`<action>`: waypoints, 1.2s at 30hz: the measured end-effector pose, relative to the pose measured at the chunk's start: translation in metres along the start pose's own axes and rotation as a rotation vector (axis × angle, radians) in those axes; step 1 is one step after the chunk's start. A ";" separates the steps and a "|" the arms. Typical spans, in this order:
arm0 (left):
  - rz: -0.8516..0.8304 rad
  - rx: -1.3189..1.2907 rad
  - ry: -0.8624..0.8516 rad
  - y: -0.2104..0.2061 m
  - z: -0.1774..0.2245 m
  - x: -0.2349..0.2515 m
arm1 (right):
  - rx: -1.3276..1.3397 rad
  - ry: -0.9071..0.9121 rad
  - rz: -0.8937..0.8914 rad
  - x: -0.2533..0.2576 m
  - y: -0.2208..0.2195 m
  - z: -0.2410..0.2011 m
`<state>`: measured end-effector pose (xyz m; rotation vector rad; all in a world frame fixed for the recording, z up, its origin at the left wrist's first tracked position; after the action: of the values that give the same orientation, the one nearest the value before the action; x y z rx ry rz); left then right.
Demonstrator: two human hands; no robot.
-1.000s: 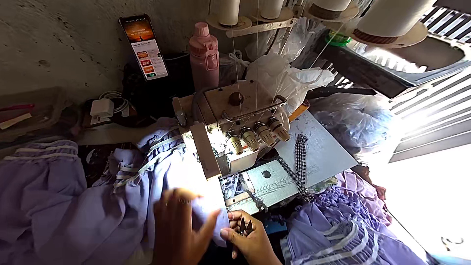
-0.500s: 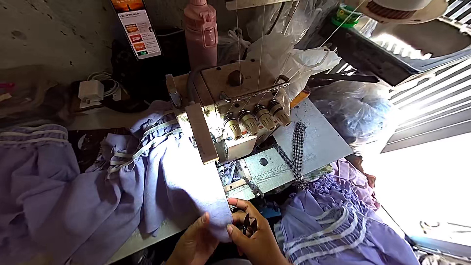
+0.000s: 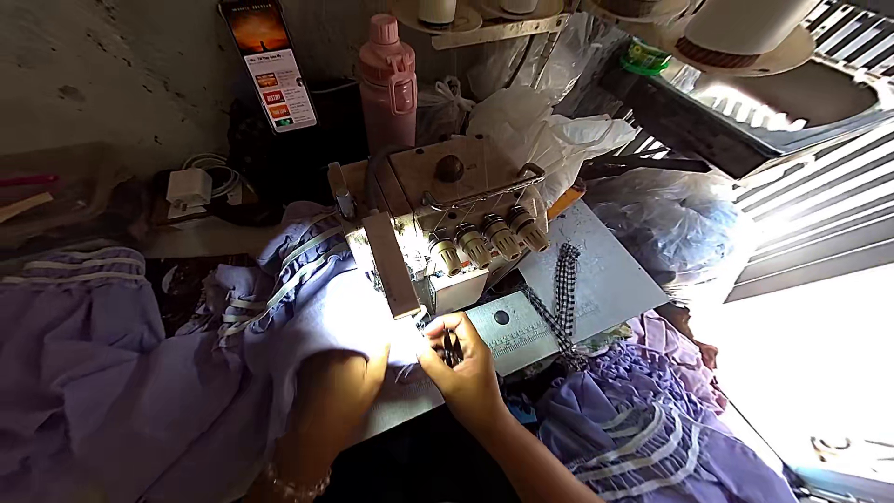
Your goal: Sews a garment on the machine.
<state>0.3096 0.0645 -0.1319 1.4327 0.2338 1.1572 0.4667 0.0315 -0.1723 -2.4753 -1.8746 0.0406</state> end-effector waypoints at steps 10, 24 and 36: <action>-0.373 0.016 0.150 -0.021 -0.050 0.050 | -0.461 0.071 0.208 0.020 0.002 -0.016; 0.368 -0.123 0.232 0.039 -0.056 -0.005 | -0.845 0.407 0.181 -0.018 -0.037 -0.070; 0.459 -0.941 0.015 0.072 0.001 -0.046 | -0.522 0.262 0.039 -0.006 -0.046 -0.048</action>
<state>0.2538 0.0117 -0.0939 0.6365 -0.6008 1.3730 0.4225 0.0380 -0.1220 -2.6413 -1.9069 -0.8310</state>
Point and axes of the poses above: each hand's wrist, its own x-axis towards the middle knuckle, its own y-axis out of the back of the hand, z = x × y, the point moved 10 cm from there along x, towards the middle knuckle, and after that the axes turned 15 degrees about -y, right-handed, at the moved point
